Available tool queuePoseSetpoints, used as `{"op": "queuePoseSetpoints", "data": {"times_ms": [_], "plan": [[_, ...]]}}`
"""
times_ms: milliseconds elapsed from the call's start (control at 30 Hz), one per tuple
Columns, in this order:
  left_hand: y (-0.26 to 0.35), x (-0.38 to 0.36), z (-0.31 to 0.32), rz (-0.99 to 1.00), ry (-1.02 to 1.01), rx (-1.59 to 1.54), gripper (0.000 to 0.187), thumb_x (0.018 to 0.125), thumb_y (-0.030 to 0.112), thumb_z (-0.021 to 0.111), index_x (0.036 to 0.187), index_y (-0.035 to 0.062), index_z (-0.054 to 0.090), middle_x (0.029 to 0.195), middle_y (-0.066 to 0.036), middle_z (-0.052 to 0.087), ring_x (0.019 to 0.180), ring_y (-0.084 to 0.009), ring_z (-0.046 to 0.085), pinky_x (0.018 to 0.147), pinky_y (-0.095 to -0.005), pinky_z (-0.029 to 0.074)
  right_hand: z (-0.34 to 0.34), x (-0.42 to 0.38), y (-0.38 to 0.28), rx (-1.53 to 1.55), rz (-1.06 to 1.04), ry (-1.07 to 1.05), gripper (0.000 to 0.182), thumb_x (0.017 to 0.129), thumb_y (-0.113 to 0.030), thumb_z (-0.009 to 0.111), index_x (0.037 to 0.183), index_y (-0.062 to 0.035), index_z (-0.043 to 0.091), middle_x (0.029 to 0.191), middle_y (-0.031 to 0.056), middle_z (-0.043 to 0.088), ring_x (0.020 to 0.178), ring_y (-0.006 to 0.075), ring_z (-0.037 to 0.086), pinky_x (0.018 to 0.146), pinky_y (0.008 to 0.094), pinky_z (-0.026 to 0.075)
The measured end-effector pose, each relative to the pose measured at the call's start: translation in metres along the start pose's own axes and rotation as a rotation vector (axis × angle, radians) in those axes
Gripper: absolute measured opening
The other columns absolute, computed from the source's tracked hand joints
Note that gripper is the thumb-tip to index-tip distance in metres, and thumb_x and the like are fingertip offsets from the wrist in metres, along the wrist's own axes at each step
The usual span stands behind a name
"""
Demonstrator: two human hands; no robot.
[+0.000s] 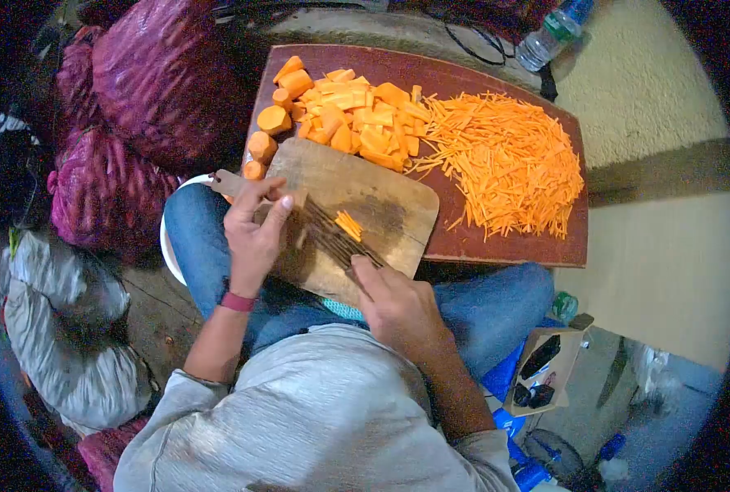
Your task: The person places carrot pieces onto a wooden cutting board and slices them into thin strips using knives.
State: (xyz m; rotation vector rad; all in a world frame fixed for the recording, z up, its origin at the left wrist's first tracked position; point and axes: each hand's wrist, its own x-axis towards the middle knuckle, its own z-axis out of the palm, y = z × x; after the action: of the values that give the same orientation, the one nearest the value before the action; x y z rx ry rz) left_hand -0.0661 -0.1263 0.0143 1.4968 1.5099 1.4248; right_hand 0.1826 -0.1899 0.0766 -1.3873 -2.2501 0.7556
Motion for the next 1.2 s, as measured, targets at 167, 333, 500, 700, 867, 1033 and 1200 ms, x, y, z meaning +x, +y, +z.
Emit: {"op": "queuePoseSetpoints", "data": {"times_ms": [167, 333, 500, 700, 867, 1033, 1200], "plan": [[0.025, 0.028, -0.005, 0.379, -0.413, 0.375, 0.056, 0.079, 0.032, 0.091, 0.128, 0.0090, 0.075, 0.118, -0.013, 0.069, 0.116, -0.0334, 0.063, 0.101, -0.0505, 0.043, 0.007, -0.004, 0.002, -0.213, -0.260, 0.010, 0.048, 0.094, -0.018, 0.075, 0.138, -0.0013, 0.064, 0.092, 0.0138, 0.072, 0.080, 0.0309, 0.074, 0.070, 0.0432, 0.061], [0.020, 0.048, 0.023, 0.408, -0.642, 0.602, 0.068, 0.074, 0.039, 0.094, 0.131, 0.0105, 0.072, 0.128, -0.015, 0.066, 0.128, -0.0356, 0.057, 0.112, -0.0590, 0.034, 0.005, -0.007, 0.004, -0.298, -0.217, -0.036, 0.046, 0.096, -0.019, 0.070, 0.138, -0.0017, 0.064, 0.090, 0.0119, 0.070, 0.079, 0.0267, 0.072, 0.067, 0.0414, 0.060], [0.013, 0.048, 0.034, 0.570, -0.590, 0.706, 0.054, 0.078, 0.037, 0.091, 0.122, 0.0103, 0.073, 0.124, -0.014, 0.066, 0.125, -0.0355, 0.058, 0.108, -0.0643, 0.036, 0.014, -0.010, 0.005, -0.338, -0.292, -0.029, 0.045, 0.096, -0.016, 0.066, 0.139, -0.0010, 0.063, 0.091, 0.0114, 0.070, 0.078, 0.0255, 0.071, 0.065, 0.0412, 0.060], [-0.015, 0.056, 0.007, 0.349, -0.339, 0.494, 0.034, 0.087, 0.031, 0.087, 0.109, 0.0068, 0.080, 0.111, -0.012, 0.074, 0.113, -0.0313, 0.066, 0.111, -0.0517, 0.037, 0.012, -0.006, -0.017, 0.019, 0.027, -0.166, 0.043, 0.098, -0.014, 0.074, 0.137, 0.0011, 0.063, 0.102, 0.0223, 0.074, 0.093, 0.0422, 0.074, 0.079, 0.0505, 0.059], [-0.030, 0.057, -0.011, 0.170, -0.288, 0.471, 0.032, 0.089, 0.031, 0.086, 0.108, 0.0060, 0.081, 0.110, -0.012, 0.075, 0.113, -0.0303, 0.067, 0.109, -0.0467, 0.038, 0.015, 0.001, -0.012, 0.297, 0.205, -0.122, 0.040, 0.102, -0.014, 0.071, 0.136, 0.0043, 0.063, 0.110, 0.0297, 0.075, 0.104, 0.0485, 0.073, 0.090, 0.0498, 0.059], [-0.027, 0.045, -0.008, 0.276, -0.271, 0.563, 0.028, 0.091, 0.028, 0.085, 0.108, 0.0066, 0.081, 0.114, -0.010, 0.074, 0.116, -0.0295, 0.066, 0.109, -0.0470, 0.038, -0.031, -0.003, 0.040, 0.259, 0.366, 0.066, 0.039, 0.104, -0.012, 0.062, 0.138, 0.0055, 0.065, 0.109, 0.0292, 0.075, 0.096, 0.0370, 0.077, 0.085, 0.0446, 0.059], [-0.017, 0.035, 0.005, 0.351, -0.327, 0.531, 0.024, 0.090, 0.025, 0.085, 0.107, 0.0088, 0.080, 0.110, -0.008, 0.071, 0.115, -0.0281, 0.064, 0.107, -0.0482, 0.037, -0.093, -0.010, 0.117, -0.003, 0.560, 0.276, 0.036, 0.106, -0.012, 0.064, 0.136, 0.0062, 0.066, 0.107, 0.0235, 0.077, 0.093, 0.0246, 0.073, 0.086, 0.0379, 0.057]]}}
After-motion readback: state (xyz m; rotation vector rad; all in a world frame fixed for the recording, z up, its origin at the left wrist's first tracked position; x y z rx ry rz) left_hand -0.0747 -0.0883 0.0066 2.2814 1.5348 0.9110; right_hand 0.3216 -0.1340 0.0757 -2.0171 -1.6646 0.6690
